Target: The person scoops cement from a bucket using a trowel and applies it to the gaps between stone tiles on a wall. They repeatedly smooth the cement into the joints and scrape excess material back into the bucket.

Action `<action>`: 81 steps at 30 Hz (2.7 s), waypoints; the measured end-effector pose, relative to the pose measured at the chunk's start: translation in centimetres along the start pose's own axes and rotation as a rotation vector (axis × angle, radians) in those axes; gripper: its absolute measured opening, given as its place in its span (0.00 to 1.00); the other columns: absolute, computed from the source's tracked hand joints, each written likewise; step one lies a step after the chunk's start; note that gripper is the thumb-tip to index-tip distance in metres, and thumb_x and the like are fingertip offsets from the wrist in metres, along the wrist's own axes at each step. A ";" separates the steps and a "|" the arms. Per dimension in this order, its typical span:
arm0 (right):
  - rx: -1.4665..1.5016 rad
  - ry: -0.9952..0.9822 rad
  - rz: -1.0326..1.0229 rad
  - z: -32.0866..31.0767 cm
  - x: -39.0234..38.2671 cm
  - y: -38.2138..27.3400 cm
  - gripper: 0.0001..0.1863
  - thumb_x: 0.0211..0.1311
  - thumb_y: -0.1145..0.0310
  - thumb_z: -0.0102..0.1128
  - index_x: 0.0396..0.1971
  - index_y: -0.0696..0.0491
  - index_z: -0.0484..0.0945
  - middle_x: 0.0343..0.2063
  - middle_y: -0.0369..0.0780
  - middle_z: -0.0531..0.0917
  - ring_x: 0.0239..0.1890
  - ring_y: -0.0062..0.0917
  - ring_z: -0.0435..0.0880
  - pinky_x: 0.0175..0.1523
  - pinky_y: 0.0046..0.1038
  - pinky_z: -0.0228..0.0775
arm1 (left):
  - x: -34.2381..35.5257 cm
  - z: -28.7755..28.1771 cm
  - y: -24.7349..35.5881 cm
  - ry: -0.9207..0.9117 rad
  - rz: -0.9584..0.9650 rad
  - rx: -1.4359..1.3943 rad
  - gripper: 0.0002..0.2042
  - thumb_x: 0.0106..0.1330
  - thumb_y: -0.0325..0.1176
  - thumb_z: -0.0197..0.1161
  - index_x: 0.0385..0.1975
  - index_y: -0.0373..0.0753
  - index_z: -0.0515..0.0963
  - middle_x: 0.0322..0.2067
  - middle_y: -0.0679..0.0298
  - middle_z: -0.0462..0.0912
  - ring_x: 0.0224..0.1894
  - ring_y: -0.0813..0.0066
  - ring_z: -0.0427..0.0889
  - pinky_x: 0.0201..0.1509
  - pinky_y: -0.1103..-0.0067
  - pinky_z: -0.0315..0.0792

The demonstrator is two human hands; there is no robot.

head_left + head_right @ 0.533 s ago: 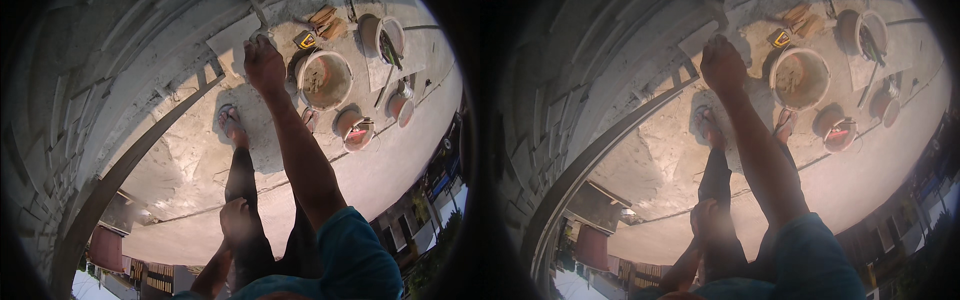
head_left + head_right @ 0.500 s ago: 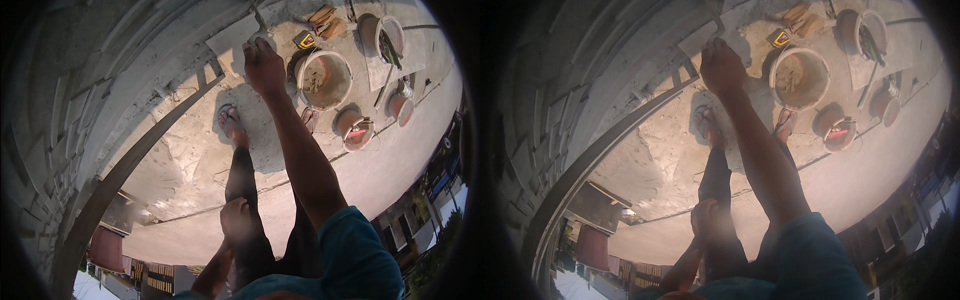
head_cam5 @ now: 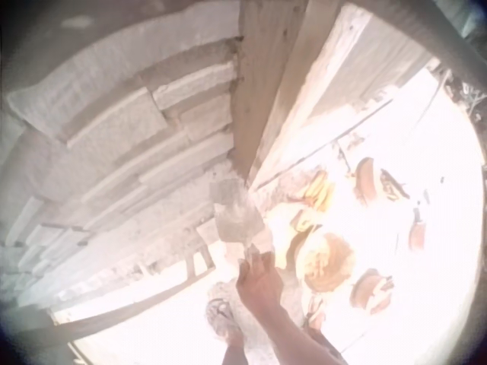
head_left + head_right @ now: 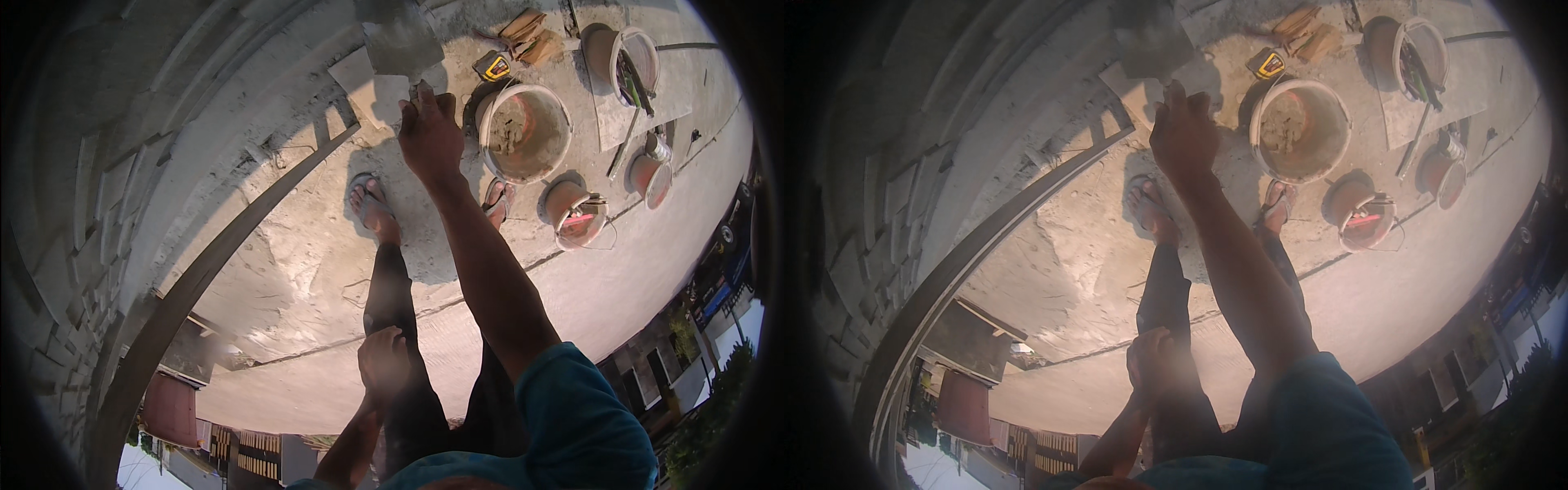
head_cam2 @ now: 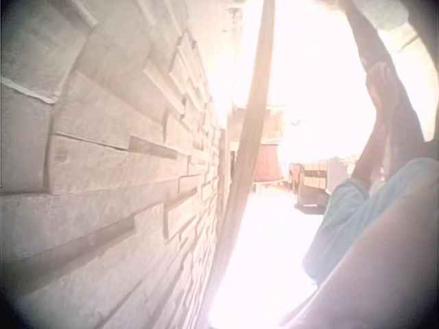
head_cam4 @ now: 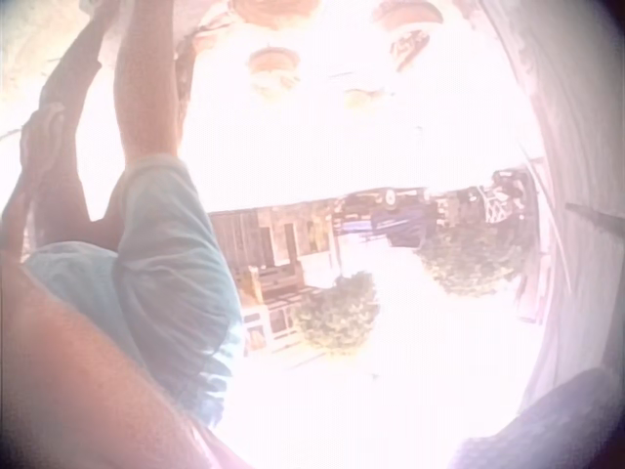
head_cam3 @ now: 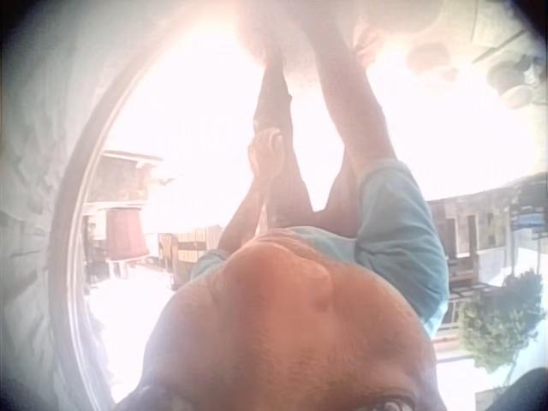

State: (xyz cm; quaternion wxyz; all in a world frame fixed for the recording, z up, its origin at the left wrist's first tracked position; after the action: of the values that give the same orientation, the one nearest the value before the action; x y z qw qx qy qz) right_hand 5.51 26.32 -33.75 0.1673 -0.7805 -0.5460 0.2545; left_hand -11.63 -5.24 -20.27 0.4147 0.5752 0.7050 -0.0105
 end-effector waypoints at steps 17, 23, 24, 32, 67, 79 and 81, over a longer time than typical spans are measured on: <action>0.035 0.082 0.059 2.7 3.6 0.0 0.20 0.68 0.63 0.56 0.58 0.46 0.71 0.45 0.45 0.77 0.42 0.43 0.84 0.42 0.46 0.78 | -0.2 1.0 -0.4 -0.003 -0.035 -0.103 0.07 0.62 0.29 0.64 0.39 0.40 0.80 0.40 0.59 0.86 0.44 0.57 0.85 0.49 0.63 0.76; 0.047 -0.021 -0.132 -0.3 -1.8 -0.6 0.17 0.67 0.62 0.58 0.54 0.48 0.77 0.41 0.42 0.80 0.40 0.41 0.84 0.43 0.44 0.78 | -0.7 1.8 -0.7 -0.039 -0.100 -0.076 0.07 0.62 0.29 0.64 0.39 0.41 0.81 0.40 0.60 0.86 0.45 0.58 0.84 0.49 0.64 0.75; 0.089 -0.007 -0.134 -0.6 -1.8 -0.5 0.16 0.67 0.62 0.58 0.53 0.49 0.77 0.41 0.42 0.80 0.39 0.41 0.84 0.43 0.44 0.78 | -0.3 1.8 -0.7 -0.069 -0.124 -0.062 0.07 0.62 0.29 0.64 0.39 0.41 0.81 0.40 0.61 0.86 0.45 0.58 0.84 0.49 0.64 0.75; 0.131 -0.021 -0.141 0.0 2.2 -1.3 0.14 0.66 0.62 0.57 0.44 0.56 0.78 0.39 0.47 0.83 0.39 0.44 0.85 0.43 0.44 0.78 | -0.9 1.4 -0.3 0.017 -0.060 -0.113 0.06 0.62 0.29 0.64 0.38 0.41 0.81 0.39 0.61 0.86 0.45 0.59 0.84 0.50 0.65 0.74; 0.813 -0.472 0.273 -0.8 -9.7 0.1 0.24 0.79 0.49 0.41 0.38 0.57 0.75 0.18 0.36 0.74 0.14 0.19 0.73 0.21 0.22 0.66 | 2.5 -0.8 -1.4 0.185 -0.225 -0.316 0.10 0.67 0.29 0.61 0.46 0.36 0.77 0.44 0.54 0.82 0.51 0.53 0.80 0.56 0.64 0.73; 0.767 -0.508 0.745 -9.0 -19.3 15.3 0.23 0.79 0.49 0.39 0.37 0.54 0.73 0.19 0.36 0.73 0.13 0.19 0.73 0.18 0.21 0.67 | 44.3 -8.1 14.0 0.669 0.343 -0.016 0.28 0.68 0.30 0.51 0.69 0.34 0.59 0.61 0.39 0.70 0.63 0.40 0.67 0.68 0.55 0.60; 0.803 -0.496 0.710 -8.9 -18.7 16.2 0.23 0.79 0.50 0.38 0.37 0.54 0.73 0.19 0.36 0.73 0.13 0.19 0.73 0.18 0.21 0.66 | 46.9 -7.4 14.9 0.613 0.378 0.035 0.31 0.62 0.25 0.50 0.69 0.32 0.58 0.64 0.39 0.65 0.66 0.41 0.62 0.70 0.53 0.53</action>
State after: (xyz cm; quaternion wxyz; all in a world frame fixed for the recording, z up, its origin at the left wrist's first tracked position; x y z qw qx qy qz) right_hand 18.02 3.34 -31.20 0.2216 -0.7080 -0.1350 0.6568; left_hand -3.43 41.02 -36.52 0.1689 0.6786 0.6777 0.2274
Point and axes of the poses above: each hand's wrist, its own x-axis towards the middle knuckle, its own z-axis out of the palm, y = z × x, the point moved 10 cm from there along x, towards the middle knuckle
